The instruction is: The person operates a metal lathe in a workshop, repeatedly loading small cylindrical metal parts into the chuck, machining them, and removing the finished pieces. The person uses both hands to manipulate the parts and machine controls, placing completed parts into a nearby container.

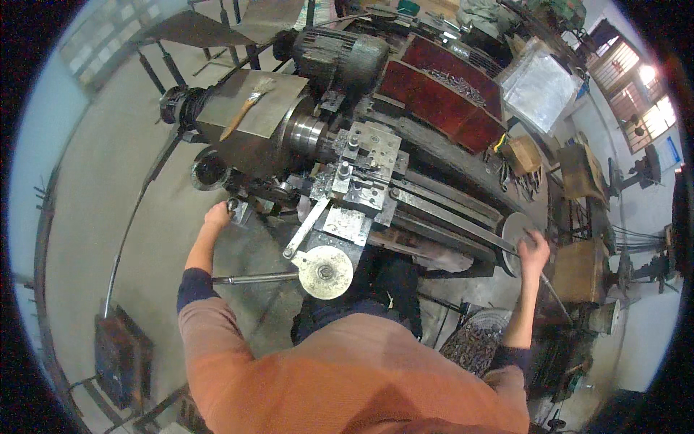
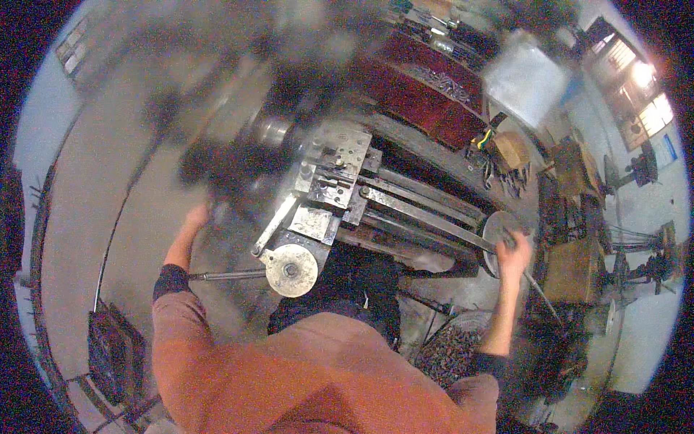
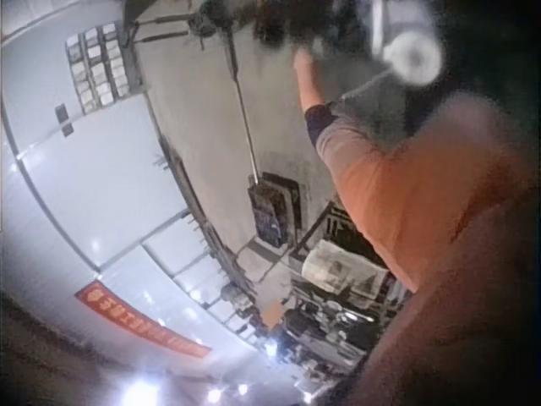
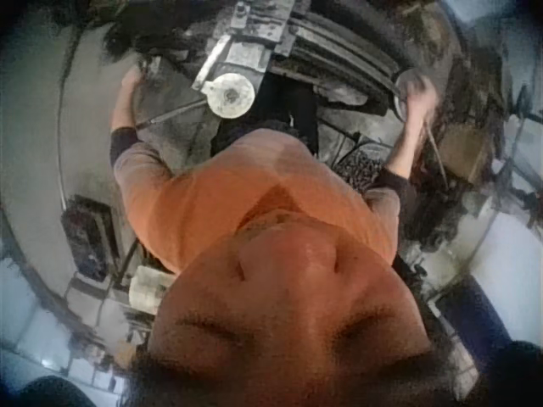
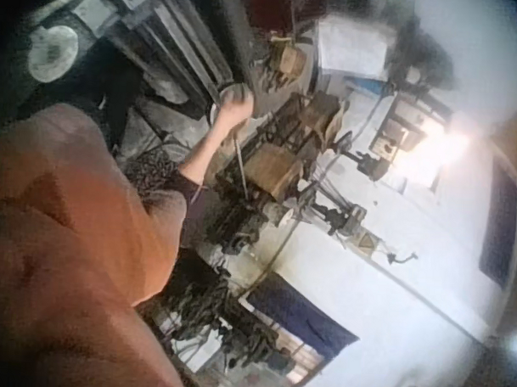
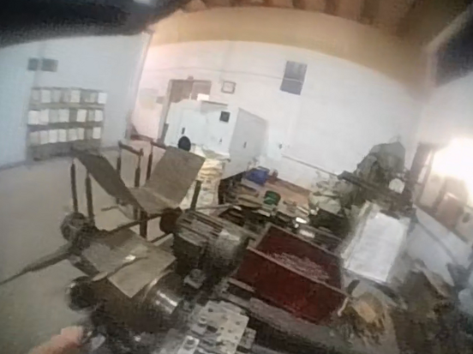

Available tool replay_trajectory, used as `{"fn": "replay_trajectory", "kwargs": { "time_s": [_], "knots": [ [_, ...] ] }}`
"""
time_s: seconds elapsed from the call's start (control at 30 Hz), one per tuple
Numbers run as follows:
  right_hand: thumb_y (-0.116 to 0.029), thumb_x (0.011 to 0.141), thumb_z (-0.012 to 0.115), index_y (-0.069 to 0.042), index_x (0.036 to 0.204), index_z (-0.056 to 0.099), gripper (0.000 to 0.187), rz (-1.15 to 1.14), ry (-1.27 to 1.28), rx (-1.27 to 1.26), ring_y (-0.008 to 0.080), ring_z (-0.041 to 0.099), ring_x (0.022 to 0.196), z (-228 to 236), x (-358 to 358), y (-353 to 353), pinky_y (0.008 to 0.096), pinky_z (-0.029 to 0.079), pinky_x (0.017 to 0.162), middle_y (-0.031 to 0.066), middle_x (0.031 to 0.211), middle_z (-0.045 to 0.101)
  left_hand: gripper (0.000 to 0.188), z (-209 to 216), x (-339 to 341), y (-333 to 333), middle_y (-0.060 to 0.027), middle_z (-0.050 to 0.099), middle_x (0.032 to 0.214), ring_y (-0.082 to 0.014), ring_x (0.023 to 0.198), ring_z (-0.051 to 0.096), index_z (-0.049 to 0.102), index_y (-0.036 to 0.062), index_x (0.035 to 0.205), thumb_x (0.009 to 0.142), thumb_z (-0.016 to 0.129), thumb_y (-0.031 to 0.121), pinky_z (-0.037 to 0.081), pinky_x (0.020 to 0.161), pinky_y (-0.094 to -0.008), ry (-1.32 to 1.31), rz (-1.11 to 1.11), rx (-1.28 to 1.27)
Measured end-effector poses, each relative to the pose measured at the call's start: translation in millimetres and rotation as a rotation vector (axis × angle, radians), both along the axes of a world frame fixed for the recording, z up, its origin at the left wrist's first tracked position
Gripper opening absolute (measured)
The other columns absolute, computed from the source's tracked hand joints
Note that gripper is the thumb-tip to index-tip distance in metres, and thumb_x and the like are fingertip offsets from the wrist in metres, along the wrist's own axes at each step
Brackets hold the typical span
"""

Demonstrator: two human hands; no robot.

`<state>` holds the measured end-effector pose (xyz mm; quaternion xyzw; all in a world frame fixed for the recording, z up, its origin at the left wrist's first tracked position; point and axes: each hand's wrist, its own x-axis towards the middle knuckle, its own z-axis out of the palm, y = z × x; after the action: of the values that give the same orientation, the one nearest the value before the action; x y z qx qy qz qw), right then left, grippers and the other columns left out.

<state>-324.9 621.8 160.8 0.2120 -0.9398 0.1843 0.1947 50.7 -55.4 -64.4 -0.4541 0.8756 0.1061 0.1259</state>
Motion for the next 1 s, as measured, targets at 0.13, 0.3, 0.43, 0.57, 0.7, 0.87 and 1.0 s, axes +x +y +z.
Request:
{"fn": "replay_trajectory", "kwargs": {
  "time_s": [0.13,0.3,0.43,0.57,0.7,0.87,1.0],
  "knots": [
    [-0.007,0.059,0.063,-0.003,0.093,0.062,0.034,0.474,-0.087,-0.231,0.0231,0.061,0.086,48.5,0.2,-152.8,0.0302,0.046,0.078,0.0123,0.091,0.063,0.036,57.9,32.1,-9.1,-0.0162,0.060,0.100,-0.0313,0.093,0.057,0.057,0.0078,0.106,0.075,0.059,0.026,0.046,0.077,-0.0390,0.237,-0.073,-0.015],
    [-0.013,0.056,0.063,-0.006,0.090,0.064,0.035,1.029,-0.059,-0.136,0.0272,0.058,0.086,68.4,37.0,-333.5,0.0325,0.047,0.077,0.0118,0.093,0.062,0.031,190.4,139.8,-39.7,-0.0133,0.062,0.096,-0.0314,0.088,0.058,0.056,0.0112,0.108,0.083,0.051,0.029,0.047,0.072,-0.0403,0.388,0.170,-0.609],
    [-0.022,0.053,0.062,-0.006,0.076,0.067,0.029,0.929,-0.268,0.415,0.0313,0.061,0.072,58.4,72.3,-429.1,0.0366,0.050,0.068,0.0135,0.077,0.064,0.046,195.8,241.4,-37.3,-0.0160,0.058,0.106,-0.0321,0.096,0.056,0.053,0.0080,0.115,0.085,0.045,0.042,0.043,0.083,-0.0415,0.081,0.406,-0.517],
    [-0.023,0.053,0.062,0.001,0.070,0.065,0.029,0.885,-0.228,0.326,0.0320,0.062,0.073,51.1,75.5,-437.5,0.0371,0.050,0.070,0.0203,0.073,0.062,0.051,190.0,199.8,44.3,-0.0169,0.061,0.088,-0.0335,0.085,0.058,0.059,0.0063,0.095,0.078,0.051,0.053,0.045,0.073,-0.0423,0.262,0.518,-0.565],
    [-0.021,0.053,0.062,0.002,0.070,0.064,0.028,0.910,-0.301,0.297,0.0326,0.062,0.074,45.2,72.9,-439.0,0.0370,0.050,0.072,0.0214,0.074,0.062,0.051,201.1,163.9,118.8,-0.0159,0.060,0.073,-0.0352,0.072,0.059,0.058,0.0053,0.079,0.074,0.055,0.055,0.045,0.064,-0.0439,0.223,0.615,-0.576],
    [-0.018,0.053,0.062,0.001,0.072,0.065,0.027,0.882,-0.242,0.294,0.0332,0.062,0.073,54.4,75.3,-431.0,0.0376,0.050,0.069,0.0220,0.074,0.061,0.043,205.8,150.7,135.7,-0.0179,0.058,0.067,-0.0379,0.068,0.057,0.055,0.0029,0.072,0.074,0.059,0.045,0.044,0.061,-0.0457,0.318,0.439,-0.526],
    [-0.012,0.053,0.059,-0.005,0.078,0.067,0.027,1.153,-0.157,-0.006,0.0309,0.060,0.082,69.8,75.2,-394.1,0.0358,0.049,0.070,0.0149,0.085,0.063,0.034,238.5,112.2,140.9,-0.0175,0.058,0.068,-0.0370,0.068,0.056,0.059,0.0015,0.077,0.077,0.059,0.035,0.044,0.062,-0.0435,0.444,0.157,-0.654]
  ]
}}
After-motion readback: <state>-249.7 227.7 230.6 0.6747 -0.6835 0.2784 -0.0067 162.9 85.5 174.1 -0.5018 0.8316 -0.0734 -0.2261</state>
